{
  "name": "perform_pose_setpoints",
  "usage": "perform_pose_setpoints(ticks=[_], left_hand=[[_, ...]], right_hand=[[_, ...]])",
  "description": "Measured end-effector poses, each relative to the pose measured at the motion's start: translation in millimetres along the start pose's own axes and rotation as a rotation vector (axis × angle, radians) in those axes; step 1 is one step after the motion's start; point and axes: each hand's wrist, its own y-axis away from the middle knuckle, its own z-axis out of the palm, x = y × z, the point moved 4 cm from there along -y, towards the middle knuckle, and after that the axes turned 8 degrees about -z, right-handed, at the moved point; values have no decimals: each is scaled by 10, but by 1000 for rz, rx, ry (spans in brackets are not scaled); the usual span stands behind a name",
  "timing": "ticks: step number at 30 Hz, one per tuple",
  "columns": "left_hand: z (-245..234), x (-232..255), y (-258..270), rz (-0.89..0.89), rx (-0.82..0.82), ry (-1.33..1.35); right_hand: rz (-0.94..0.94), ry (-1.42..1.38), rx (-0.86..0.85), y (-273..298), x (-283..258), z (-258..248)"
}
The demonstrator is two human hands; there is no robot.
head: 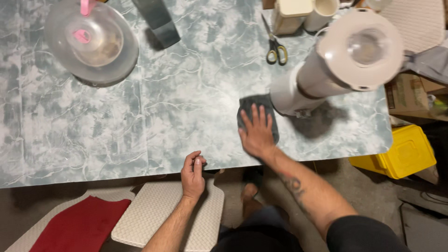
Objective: The person wipes a knife with a red cloth and places it in a utensil holder, carries a water bottle and glass to the sink and pours water, scoops milk powder from a container into a cup with a spoon, closes the container, sets the blender jar onto the blender base, and wipes the table with a sponge.
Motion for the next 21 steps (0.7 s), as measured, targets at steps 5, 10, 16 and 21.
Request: perform_pose_setpoints(ticks=[5,10,16,21], left_hand=[[-533,-46,-235,3,24,55],[-1169,-141,-333,-4,93,68],[-2011,-362,-373,-8,202,87],[-2540,-454,-498,29,294,98]], right_hand=[[-84,89,109,-1001,264,6],[44,40,117,-2004,469,-67],[110,5,43,-2645,-557,85],[-146,42,64,-2470,-2364,625]])
